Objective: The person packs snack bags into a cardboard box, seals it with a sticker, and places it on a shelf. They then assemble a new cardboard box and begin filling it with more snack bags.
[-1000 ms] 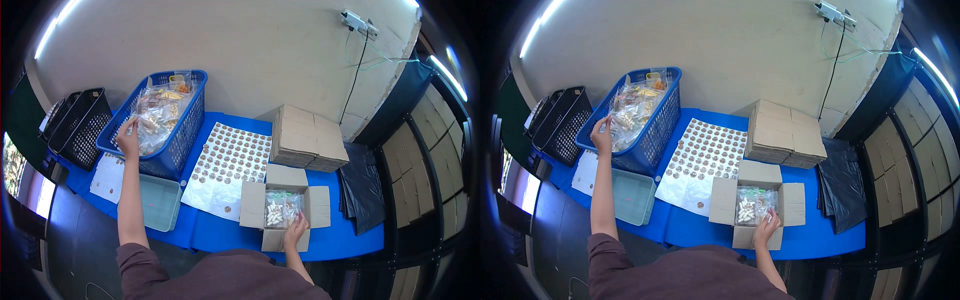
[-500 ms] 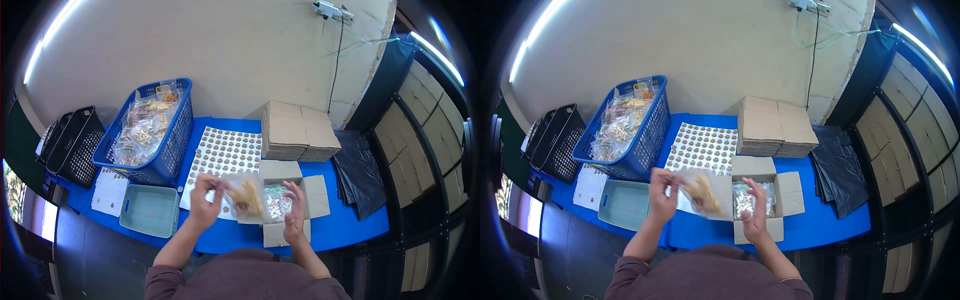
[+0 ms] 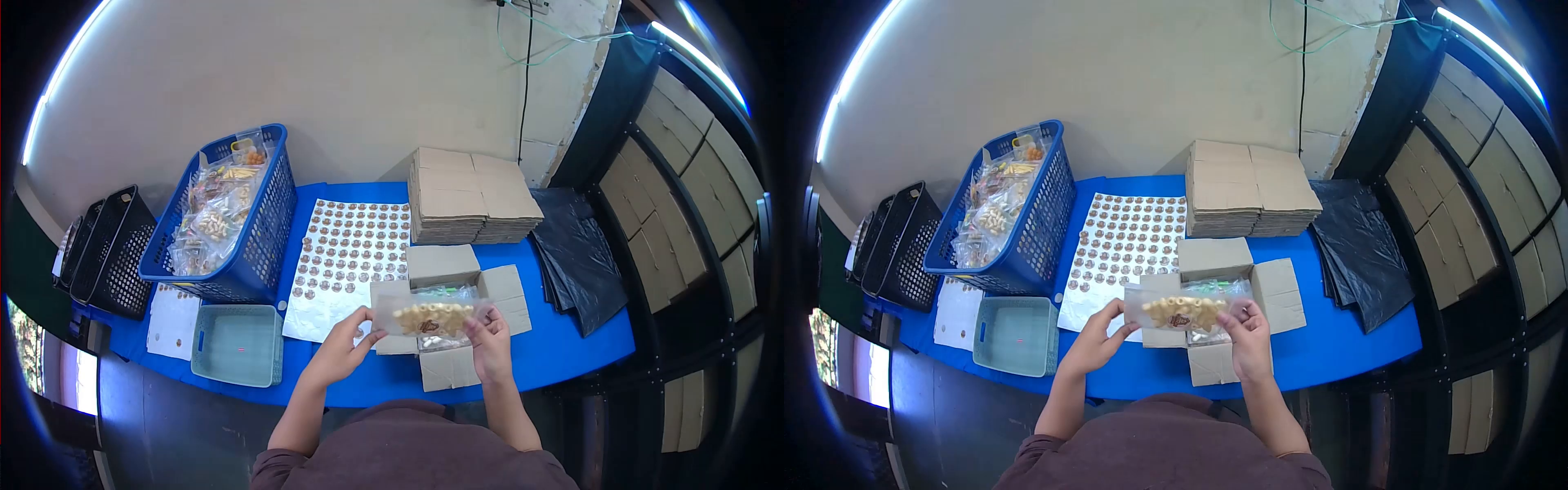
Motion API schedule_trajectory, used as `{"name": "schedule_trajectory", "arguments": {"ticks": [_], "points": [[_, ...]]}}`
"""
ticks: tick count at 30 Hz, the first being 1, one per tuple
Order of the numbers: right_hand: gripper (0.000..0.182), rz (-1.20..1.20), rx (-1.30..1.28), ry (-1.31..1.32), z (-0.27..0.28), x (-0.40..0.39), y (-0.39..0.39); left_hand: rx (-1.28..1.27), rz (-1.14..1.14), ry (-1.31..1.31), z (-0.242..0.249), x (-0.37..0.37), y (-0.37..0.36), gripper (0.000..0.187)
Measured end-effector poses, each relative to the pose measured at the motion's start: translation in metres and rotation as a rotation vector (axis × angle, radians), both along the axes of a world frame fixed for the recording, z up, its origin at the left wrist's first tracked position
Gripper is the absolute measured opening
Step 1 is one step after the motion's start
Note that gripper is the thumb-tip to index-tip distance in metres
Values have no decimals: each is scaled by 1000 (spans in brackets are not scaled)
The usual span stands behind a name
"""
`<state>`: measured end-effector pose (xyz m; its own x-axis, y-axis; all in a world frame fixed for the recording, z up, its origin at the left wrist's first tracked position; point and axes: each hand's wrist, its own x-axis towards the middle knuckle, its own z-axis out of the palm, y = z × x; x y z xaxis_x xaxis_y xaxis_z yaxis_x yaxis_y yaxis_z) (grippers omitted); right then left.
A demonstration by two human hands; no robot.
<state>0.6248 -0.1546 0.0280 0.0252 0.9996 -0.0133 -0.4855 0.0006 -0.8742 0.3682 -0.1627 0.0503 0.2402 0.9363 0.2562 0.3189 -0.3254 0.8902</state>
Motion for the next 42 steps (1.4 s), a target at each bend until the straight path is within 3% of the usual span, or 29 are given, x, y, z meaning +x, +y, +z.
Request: {"name": "schedule_trajectory", "arguments": {"ticks": [1,3,5,6,7,8,9,11,12,13,15,16,18,19,21,22,23,25,26,28,34,37,38,42], "points": [[18,-64,-54,141,-6,5,4,-48,-45,4,-1,0,0,17],[15,-77,-51,101,-11,9,4,-145,-132,15,-5,0,-1,21],[12,-60,55,-122,-2,7,-1,-267,-111,-111,-12,3,-1,27],[12,-61,52,-121,2,7,-3,-203,-10,-272,-8,9,-2,29],[13,15,109,-284,7,7,-4,-138,92,-432,-6,13,-2,31],[14,93,168,-448,11,7,-5,-16,76,-416,-10,13,2,37],[14,93,166,-448,16,7,-5,-18,76,-417,-8,15,2,37],[26,322,414,-876,22,7,-5,-2,-132,90,2,21,0,46],[29,293,409,-849,21,4,-5,-158,-194,171,6,32,-6,51],[29,295,410,-850,16,5,-3,-158,-192,171,-7,40,-6,51],[50,168,401,-703,-1,7,5,-588,-336,-28,-44,53,-3,50],[50,165,400,-705,-3,7,8,-588,-338,-29,-51,59,-6,50],[75,-4,412,-436,-7,4,15,-502,-221,-153,-61,69,-12,44],[75,-3,414,-439,-21,6,20,-500,-221,-155,-63,72,-13,44],[93,253,229,-416,-60,11,16,-650,-33,-521,-66,78,-15,35],[73,335,60,-341,-66,4,5,-652,-38,-520,-71,79,-13,35],[73,328,56,-341,-72,-3,-3,-622,-5,-489,-79,78,-9,32],[49,539,-114,-254,-85,-11,-13,-603,23,-458,-91,79,-8,29],[49,535,-124,-253,-89,-13,-16,-641,43,-448,-95,78,-9,30],[30,490,-164,-184,-96,-17,-15,-678,67,-433,-103,78,-8,31],[36,462,-301,-51,-102,-14,-7,-743,96,-706,-132,81,0,34],[40,210,-377,-37,-90,-22,-9,-664,79,-549,-109,90,3,38],[40,215,-364,-42,-96,-21,-3,-542,76,-586,-123,96,5,43],[42,164,-235,-67,-109,-15,8,-565,91,-629,-120,104,23,43]]}}
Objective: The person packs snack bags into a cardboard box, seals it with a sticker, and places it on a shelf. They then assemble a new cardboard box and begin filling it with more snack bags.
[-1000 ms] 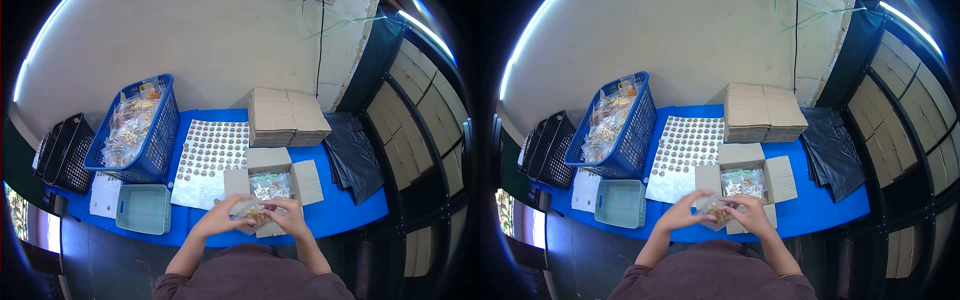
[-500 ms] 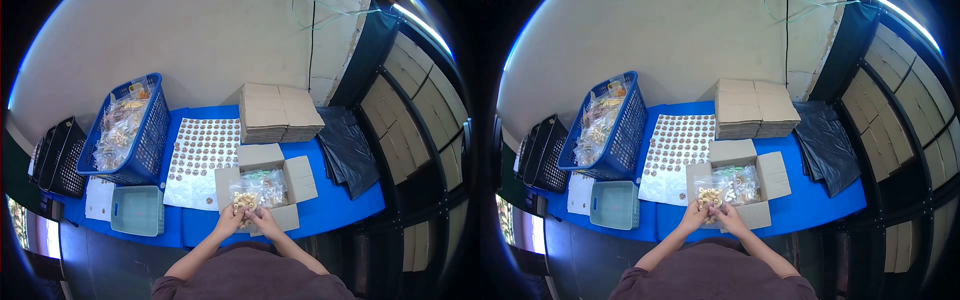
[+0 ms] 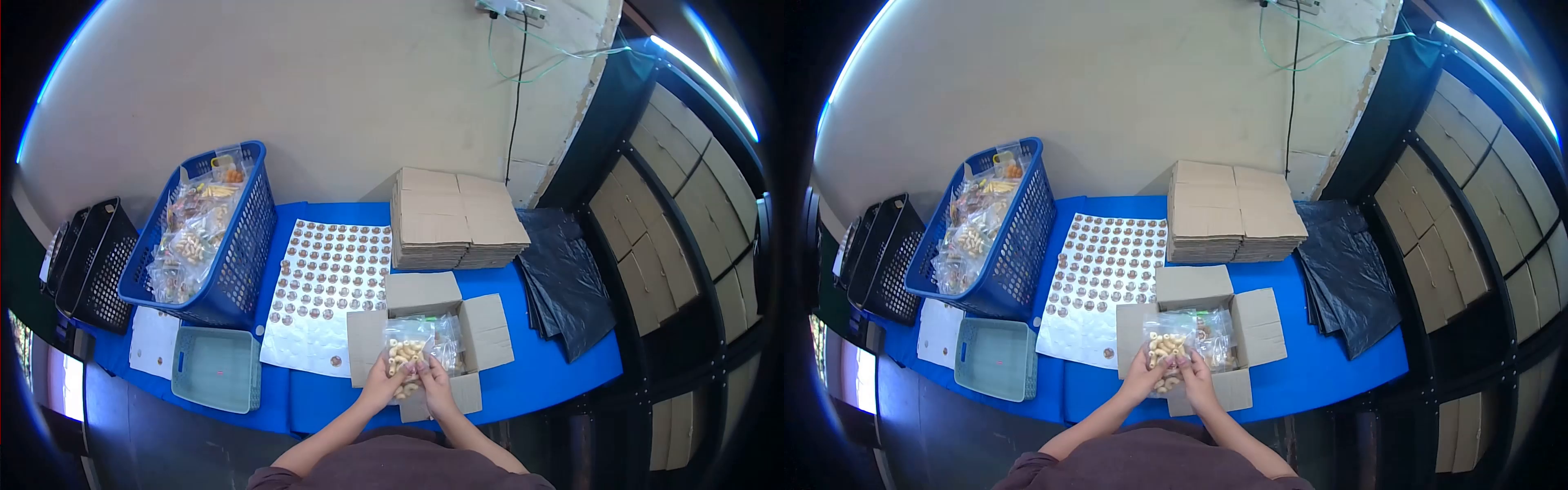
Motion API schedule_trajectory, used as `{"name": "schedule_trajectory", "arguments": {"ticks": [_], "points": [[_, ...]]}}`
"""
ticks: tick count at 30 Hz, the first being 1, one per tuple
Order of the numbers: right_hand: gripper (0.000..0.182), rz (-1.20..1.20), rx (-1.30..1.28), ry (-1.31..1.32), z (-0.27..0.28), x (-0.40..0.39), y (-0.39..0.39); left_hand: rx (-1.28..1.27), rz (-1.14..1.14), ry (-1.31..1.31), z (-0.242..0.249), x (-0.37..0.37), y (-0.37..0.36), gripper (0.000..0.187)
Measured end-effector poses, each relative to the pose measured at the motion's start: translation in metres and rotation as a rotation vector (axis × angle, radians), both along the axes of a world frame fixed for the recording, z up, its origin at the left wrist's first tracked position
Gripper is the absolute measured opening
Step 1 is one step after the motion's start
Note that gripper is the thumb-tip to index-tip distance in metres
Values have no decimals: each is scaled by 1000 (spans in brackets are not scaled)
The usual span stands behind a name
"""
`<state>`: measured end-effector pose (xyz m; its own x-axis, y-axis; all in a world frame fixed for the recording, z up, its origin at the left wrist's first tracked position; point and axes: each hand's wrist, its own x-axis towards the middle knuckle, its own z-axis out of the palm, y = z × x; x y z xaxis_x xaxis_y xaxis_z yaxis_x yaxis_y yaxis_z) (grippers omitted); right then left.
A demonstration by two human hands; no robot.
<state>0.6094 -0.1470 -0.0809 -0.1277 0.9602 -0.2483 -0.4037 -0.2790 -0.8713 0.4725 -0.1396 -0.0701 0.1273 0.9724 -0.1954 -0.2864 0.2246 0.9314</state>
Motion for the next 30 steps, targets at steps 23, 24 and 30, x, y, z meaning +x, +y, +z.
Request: {"name": "schedule_trajectory", "arguments": {"ticks": [23,24,30], "points": [[33,290,-61,-48,17,-13,65,78,115,184,-14,-38,26,43],[32,289,-101,-27,16,-14,65,81,120,183,-14,-38,26,43],[33,175,18,-106,29,-26,69,98,112,31,8,-32,29,42]]}}
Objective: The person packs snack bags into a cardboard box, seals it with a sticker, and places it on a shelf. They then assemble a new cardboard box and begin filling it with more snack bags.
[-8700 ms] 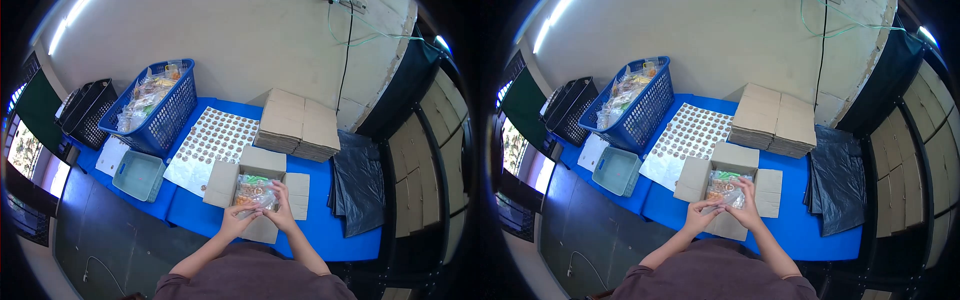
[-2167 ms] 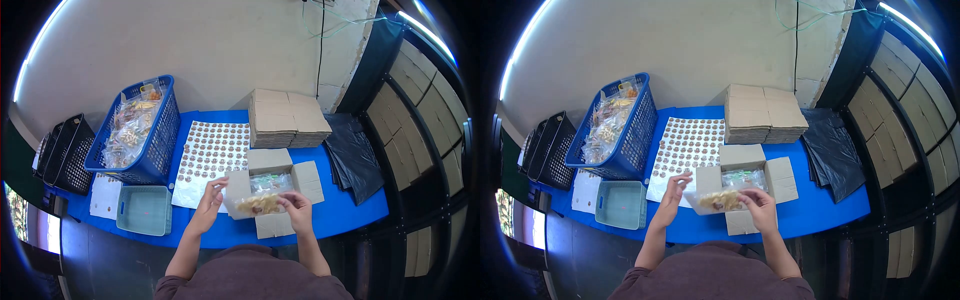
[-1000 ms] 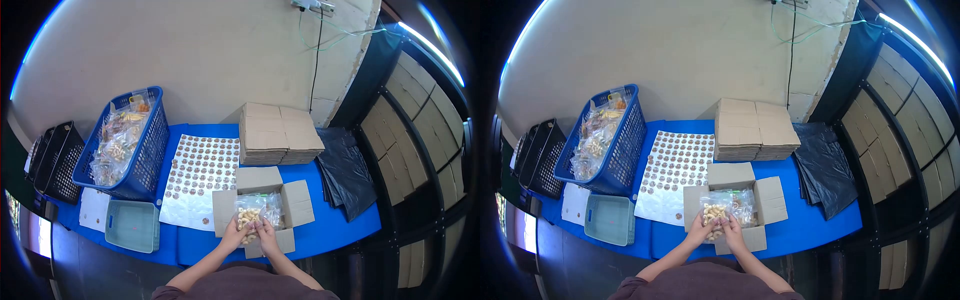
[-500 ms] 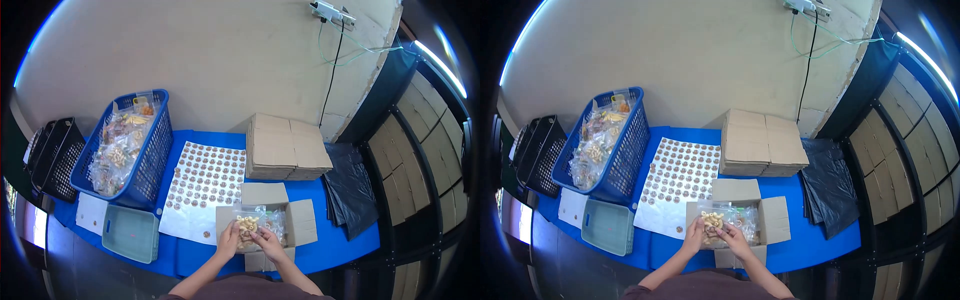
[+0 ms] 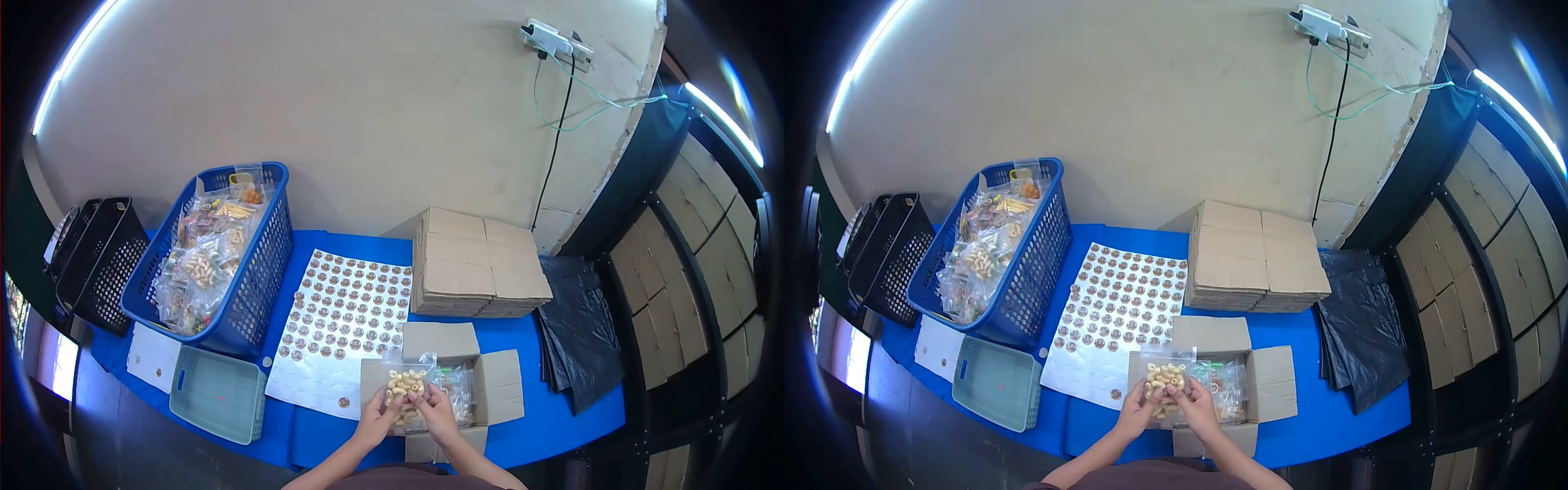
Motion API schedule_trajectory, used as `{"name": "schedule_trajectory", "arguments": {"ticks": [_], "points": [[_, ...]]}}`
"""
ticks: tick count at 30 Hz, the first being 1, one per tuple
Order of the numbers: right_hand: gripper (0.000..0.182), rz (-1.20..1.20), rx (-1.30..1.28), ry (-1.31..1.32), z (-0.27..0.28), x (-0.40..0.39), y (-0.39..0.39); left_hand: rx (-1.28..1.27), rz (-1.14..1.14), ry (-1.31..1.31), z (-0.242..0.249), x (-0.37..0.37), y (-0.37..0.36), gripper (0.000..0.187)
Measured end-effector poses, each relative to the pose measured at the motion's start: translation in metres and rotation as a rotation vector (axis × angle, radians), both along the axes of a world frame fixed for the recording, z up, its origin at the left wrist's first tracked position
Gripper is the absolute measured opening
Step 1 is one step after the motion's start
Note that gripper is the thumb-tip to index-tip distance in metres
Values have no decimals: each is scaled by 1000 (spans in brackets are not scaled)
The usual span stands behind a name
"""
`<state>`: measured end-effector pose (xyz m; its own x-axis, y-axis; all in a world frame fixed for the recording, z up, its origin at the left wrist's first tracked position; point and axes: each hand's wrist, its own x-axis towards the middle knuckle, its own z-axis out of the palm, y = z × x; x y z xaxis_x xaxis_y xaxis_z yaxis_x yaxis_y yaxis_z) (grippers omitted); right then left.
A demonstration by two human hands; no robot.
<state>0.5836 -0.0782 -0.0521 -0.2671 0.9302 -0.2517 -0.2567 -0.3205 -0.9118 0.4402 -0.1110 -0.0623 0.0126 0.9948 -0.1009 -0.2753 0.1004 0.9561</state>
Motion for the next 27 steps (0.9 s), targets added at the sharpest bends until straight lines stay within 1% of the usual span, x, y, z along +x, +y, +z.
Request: {"name": "schedule_trajectory", "arguments": {"ticks": [1,3,4,6,7,9,10,11,12,13,14,15,16,17,18,19,20,21,22,23,24,25,26,27], "points": [[33,-4,-2,6,1,0,1,-2,-4,6,-6,-1,1,42],[33,0,-58,108,2,2,4,-73,25,-104,-15,-3,2,43],[33,-5,-53,112,1,3,5,-70,19,-100,-16,-2,1,43],[35,-7,92,29,-2,8,6,-58,44,-9,-15,0,-1,48],[35,-16,91,32,-3,13,8,-59,35,-6,-11,-2,-3,48],[32,-104,-53,250,1,32,15,-87,-271,264,-2,-5,-9,48],[23,-97,48,134,8,40,18,-87,-277,265,-4,-3,-10,48],[23,-101,49,134,13,44,19,77,-273,507,-8,-1,-11,46],[18,19,154,-33,18,48,20,245,-263,746,-10,2,-11,45],[15,140,256,-202,21,51,19,247,-263,744,-10,1,-10,45],[15,183,310,-229,19,49,17,155,-222,416,-9,-2,-8,42],[15,179,312,-230,21,44,12,61,-179,90,-7,-4,-6,41],[16,227,339,-250,22,39,7,204,-114,97,-8,-5,-5,30],[17,274,369,-272,24,35,3,207,-118,97,-9,-12,-5,30],[23,353,319,-224,24,36,0,114,-189,163,-11,-23,-5,26],[23,342,324,-229,26,38,-2,26,-262,229,-11,-30,-4,21],[25,409,392,-278,29,37,-5,103,-216,227,-4,-33,-6,16],[28,478,458,-322,32,36,-9,106,-222,233,-3,-40,-6,16],[35,573,485,-366,35,37,-12,76,-257,298,-4,-48,-8,19],[35,568,487,-359,34,37,-15,46,-290,363,-3,-54,-10,21],[36,611,478,-321,31,38,-16,48,-293,371,1,-57,-12,21],[38,652,468,-283,30,39,-18,21,-341,335,7,-59,-13,25],[38,645,470,-279,31,41,-21,-7,-390,297,10,-60,-15,29],[39,584,482,-338,35,43,-25,-7,-395,302,11,-57,-16,29]]}}
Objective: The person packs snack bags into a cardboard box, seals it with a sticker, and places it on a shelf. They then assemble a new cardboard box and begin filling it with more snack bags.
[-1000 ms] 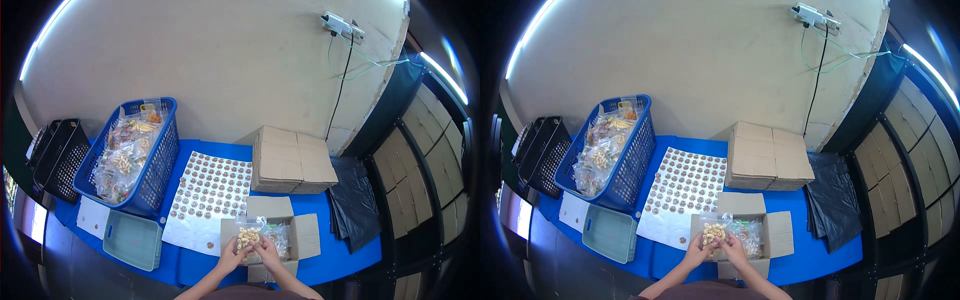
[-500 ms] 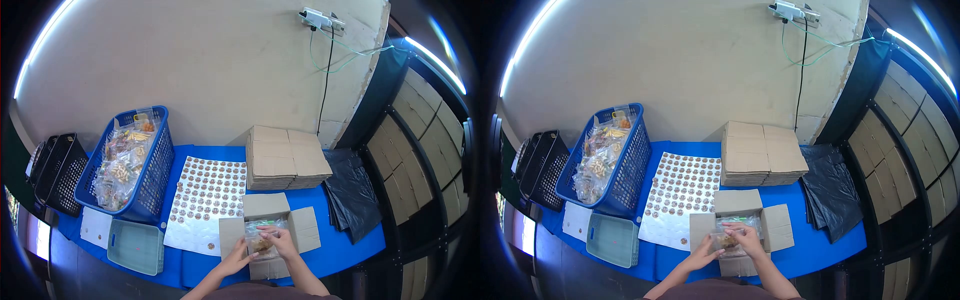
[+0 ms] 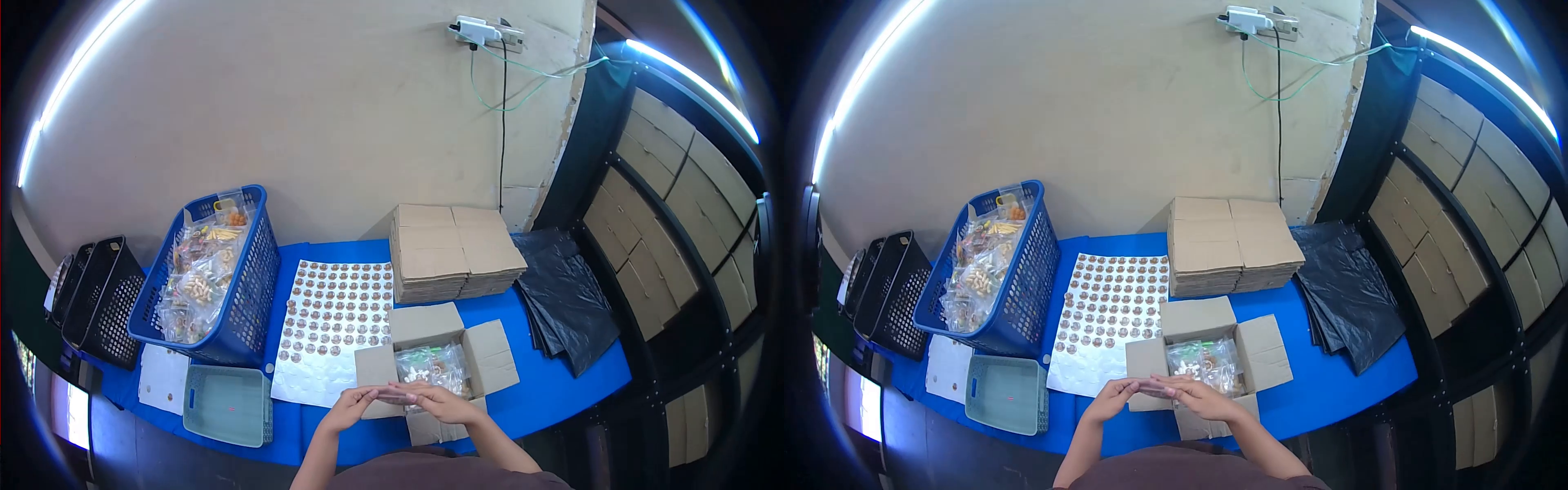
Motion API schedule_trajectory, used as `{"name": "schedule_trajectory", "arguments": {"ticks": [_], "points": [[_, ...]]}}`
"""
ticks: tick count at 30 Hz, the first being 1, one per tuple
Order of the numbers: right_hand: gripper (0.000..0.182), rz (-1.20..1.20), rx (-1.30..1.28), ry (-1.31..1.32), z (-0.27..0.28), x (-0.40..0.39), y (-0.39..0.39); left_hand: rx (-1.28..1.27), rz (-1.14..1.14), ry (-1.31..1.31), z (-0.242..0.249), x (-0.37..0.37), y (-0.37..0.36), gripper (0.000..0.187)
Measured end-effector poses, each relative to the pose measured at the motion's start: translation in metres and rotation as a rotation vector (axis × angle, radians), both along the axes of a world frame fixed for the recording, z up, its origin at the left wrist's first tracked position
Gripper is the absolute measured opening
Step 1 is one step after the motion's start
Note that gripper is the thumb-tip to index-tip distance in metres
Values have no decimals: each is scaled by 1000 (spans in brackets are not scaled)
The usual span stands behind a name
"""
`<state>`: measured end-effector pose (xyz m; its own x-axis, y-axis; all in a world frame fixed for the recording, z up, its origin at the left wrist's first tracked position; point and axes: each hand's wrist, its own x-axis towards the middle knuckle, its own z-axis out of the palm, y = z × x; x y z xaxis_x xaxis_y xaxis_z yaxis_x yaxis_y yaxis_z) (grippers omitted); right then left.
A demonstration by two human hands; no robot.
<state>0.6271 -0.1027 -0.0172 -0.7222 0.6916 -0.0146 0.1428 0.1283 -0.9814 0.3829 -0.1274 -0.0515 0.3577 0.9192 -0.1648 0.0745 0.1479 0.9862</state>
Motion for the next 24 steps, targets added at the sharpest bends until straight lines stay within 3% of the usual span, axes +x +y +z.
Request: {"name": "schedule_trajectory", "arguments": {"ticks": [2,5,6,8,9,13,16,20,22,23,24], "points": [[39,-80,32,-26,6,1,-9,62,37,-201,0,8,-2,42],[43,-523,-116,145,8,15,-17,149,100,-36,26,12,-2,51],[43,-553,-117,134,10,19,-21,141,71,-49,42,22,-5,51],[42,-556,100,91,13,18,-32,400,-121,136,68,38,-16,60],[41,-570,191,48,4,14,-39,453,-257,187,58,44,-15,76],[42,-626,323,198,16,5,-52,496,-146,66,47,86,-30,95],[41,-597,392,178,20,12,-52,532,-118,139,43,91,-37,98],[34,-664,227,354,12,9,-53,547,-39,25,42,94,-33,92],[35,-669,178,257,16,15,-51,421,63,-60,38,94,-32,73],[38,-676,129,161,16,18,-53,464,49,27,36,89,-31,49],[38,-690,123,161,15,18,-55,458,35,26,36,91,-33,49]]}}
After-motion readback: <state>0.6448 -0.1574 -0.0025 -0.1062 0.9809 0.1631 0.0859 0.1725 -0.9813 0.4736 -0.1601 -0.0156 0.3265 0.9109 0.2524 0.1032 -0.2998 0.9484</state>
